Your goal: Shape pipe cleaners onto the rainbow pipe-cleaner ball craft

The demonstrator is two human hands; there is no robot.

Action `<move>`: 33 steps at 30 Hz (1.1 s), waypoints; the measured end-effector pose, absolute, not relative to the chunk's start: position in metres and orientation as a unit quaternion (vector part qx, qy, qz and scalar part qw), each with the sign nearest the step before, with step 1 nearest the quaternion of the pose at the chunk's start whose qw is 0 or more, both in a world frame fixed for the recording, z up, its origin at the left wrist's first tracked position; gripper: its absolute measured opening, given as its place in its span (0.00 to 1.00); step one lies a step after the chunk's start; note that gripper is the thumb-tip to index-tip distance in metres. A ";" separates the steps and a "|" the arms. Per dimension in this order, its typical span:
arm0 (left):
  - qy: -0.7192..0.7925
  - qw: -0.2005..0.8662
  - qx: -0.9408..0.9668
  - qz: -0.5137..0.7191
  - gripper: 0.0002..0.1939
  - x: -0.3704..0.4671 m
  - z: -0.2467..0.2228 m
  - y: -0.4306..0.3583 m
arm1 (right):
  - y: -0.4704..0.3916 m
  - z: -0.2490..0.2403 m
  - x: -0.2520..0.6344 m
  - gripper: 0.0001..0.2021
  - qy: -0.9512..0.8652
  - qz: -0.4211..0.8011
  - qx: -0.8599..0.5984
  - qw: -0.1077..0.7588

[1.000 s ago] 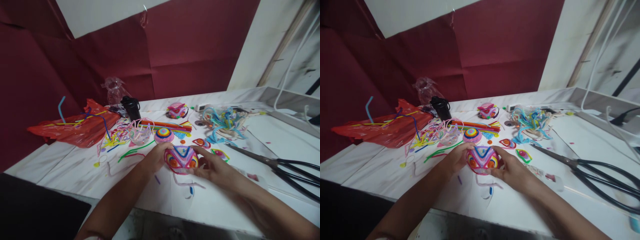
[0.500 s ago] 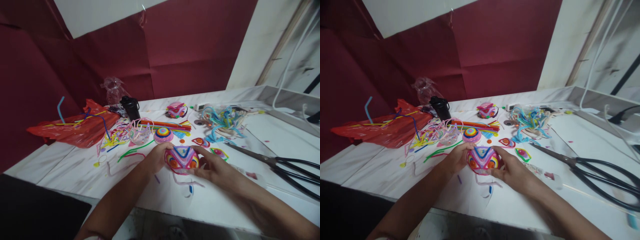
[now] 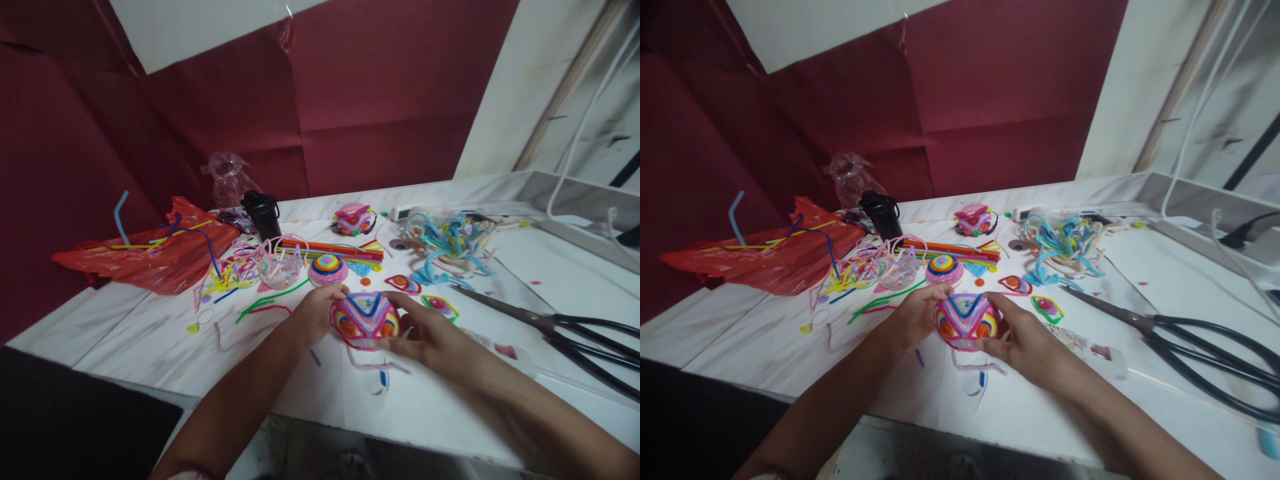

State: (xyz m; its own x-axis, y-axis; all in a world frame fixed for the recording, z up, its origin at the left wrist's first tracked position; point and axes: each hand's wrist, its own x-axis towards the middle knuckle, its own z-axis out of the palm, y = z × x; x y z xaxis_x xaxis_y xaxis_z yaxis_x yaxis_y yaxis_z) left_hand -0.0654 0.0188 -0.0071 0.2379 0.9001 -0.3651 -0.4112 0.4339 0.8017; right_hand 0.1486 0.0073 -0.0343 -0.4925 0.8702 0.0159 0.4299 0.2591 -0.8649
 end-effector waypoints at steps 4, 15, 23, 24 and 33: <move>0.419 0.738 0.284 0.447 0.05 -0.067 -0.010 0.021 | 0.007 -0.034 0.148 0.35 -0.753 0.426 -0.430 0.259; 0.413 0.749 0.256 0.451 0.08 -0.071 -0.011 0.024 | 0.004 -0.036 0.148 0.32 -0.737 0.461 -0.415 0.270; 0.424 0.701 0.237 0.522 0.05 -0.077 -0.021 0.031 | 0.004 -0.034 0.157 0.35 -0.749 0.400 -0.449 0.279; 0.428 0.694 0.236 0.528 0.04 -0.078 -0.021 0.031 | 0.005 -0.034 0.160 0.36 -0.744 0.396 -0.456 0.284; 0.455 0.649 0.281 0.541 0.02 -0.079 -0.025 0.033 | 0.022 -0.019 0.175 0.34 -0.686 0.509 -0.401 0.330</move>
State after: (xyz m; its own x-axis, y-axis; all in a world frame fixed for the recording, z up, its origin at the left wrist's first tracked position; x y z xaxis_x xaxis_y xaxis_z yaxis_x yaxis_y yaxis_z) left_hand -0.0789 0.0329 -0.0254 -0.0005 0.9580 -0.2867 -0.4462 0.2564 0.8574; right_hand 0.1752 0.0220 -0.0186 -0.4602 0.8867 0.0438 0.2148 0.1590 -0.9636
